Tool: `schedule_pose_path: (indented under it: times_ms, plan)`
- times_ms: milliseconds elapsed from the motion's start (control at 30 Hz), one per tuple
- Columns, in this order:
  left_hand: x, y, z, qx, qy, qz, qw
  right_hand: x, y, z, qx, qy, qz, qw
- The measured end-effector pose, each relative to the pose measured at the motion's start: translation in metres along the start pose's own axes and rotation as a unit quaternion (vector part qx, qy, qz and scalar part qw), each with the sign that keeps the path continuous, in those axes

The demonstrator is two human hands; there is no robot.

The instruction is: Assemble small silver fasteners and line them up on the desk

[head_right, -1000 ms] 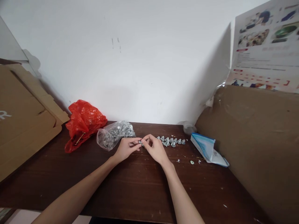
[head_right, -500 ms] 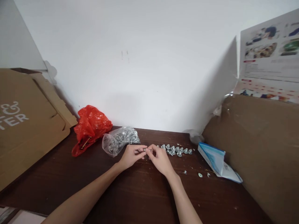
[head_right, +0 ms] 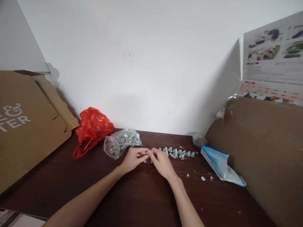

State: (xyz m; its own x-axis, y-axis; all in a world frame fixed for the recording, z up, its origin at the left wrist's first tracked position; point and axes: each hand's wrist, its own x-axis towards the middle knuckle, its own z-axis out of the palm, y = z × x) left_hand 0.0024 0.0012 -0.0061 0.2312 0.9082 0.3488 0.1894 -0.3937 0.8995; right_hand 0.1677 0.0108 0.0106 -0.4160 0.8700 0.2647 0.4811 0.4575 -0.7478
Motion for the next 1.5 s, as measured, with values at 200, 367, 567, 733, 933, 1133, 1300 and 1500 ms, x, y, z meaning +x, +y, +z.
schedule_pose_path:
  times_ms: [200, 367, 567, 733, 933, 1133, 1300, 1500]
  plan:
    - [0.0, 0.0, 0.001, -0.007, 0.003, -0.005, 1.0, -0.003, -0.007, -0.003, -0.058, 0.003, 0.01, 0.998]
    - [0.001, -0.001, 0.0, 0.007, 0.014, -0.009, 1.0, -0.003, -0.005, 0.0, -0.073, -0.017, 0.01, 0.997]
    - [0.0, 0.004, 0.001, 0.061, 0.025, 0.009, 0.998, 0.0, -0.001, 0.008, -0.108, -0.015, 0.019, 0.994]
    - [-0.001, 0.005, 0.001, 0.104, 0.023, 0.047, 0.993, 0.001, 0.001, 0.013, -0.1, 0.003, 0.023, 0.995]
    - [-0.002, 0.007, 0.0, 0.135, 0.018, 0.058, 0.989, 0.002, -0.001, 0.015, -0.097, 0.024, 0.026, 0.995]
    - [-0.004, 0.011, 0.0, 0.192, -0.001, 0.071, 0.979, 0.001, 0.0, 0.015, -0.134, 0.048, 0.016, 0.99]
    - [-0.006, 0.018, 0.0, 0.23, 0.012, 0.058, 0.971, 0.0, 0.001, 0.019, -0.145, 0.04, -0.001, 0.989]
    - [-0.006, 0.021, -0.001, 0.257, 0.005, 0.045, 0.965, 0.001, 0.004, 0.021, -0.136, 0.027, -0.007, 0.99]
